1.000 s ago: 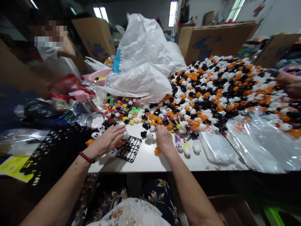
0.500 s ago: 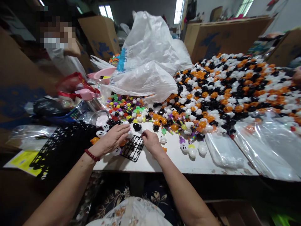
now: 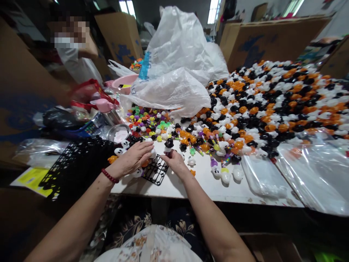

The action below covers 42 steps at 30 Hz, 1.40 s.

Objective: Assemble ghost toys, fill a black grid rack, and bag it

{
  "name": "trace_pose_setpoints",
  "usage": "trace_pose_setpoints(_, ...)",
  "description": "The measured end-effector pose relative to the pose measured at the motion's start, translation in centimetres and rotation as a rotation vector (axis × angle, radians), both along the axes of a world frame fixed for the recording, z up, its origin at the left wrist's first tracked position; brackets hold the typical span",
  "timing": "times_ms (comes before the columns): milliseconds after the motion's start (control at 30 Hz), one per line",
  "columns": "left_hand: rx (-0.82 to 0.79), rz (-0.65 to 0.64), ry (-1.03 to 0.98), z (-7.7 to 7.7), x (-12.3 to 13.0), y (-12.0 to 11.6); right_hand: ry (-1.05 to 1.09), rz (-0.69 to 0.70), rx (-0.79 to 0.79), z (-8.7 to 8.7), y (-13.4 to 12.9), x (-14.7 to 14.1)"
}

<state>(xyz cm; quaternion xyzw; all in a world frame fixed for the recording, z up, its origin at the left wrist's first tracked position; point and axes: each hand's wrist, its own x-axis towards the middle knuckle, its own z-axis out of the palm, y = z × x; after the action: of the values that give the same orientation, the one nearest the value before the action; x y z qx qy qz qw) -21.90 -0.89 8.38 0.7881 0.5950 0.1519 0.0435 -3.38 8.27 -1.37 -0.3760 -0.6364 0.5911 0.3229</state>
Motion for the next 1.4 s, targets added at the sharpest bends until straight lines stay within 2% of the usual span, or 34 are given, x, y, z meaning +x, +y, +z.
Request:
trace_pose_setpoints(100,0.006,-0.007,-0.018,-0.2,-0.2,0.0,0.002,-0.057,-0.054,-0.2,0.6,-0.4)
trace_pose_setpoints(233,0.006,-0.012,-0.008,-0.4,-0.3,0.1,-0.065,-0.025,-0.044,0.2,1.3,-1.4)
trace_pose_setpoints(433,0.007,-0.012,-0.015,-0.3,-0.2,0.1,-0.200,-0.009,0.166,0.2,1.6,-3.7)
trace_pose_setpoints(533,-0.003,-0.012,-0.005,-0.2,-0.1,0.0,-0.202,0.057,0.188,-0.1,1.7,-4.3)
trace_pose_setpoints(733,-0.019,-0.005,0.002,-0.2,-0.1,0.1,-0.214,0.134,0.205,-0.6,2.1,-4.2)
trace_pose_setpoints(900,-0.034,0.017,0.003,-0.4,-0.2,0.1,-0.340,0.181,0.337,0.2,1.9,-3.8)
trace_pose_setpoints(1067,-0.018,0.034,0.039,0.7,0.3,0.6,-0.393,0.192,0.387,0.3,1.6,-3.7)
trace_pose_setpoints(1233,-0.041,-0.050,0.127,2.1,1.3,2.4,-0.369,0.229,0.417,0.0,1.9,-4.0)
trace_pose_setpoints(1400,-0.081,-0.094,0.133,1.6,1.3,3.5,-0.359,0.241,0.436,0.1,2.2,-3.7)
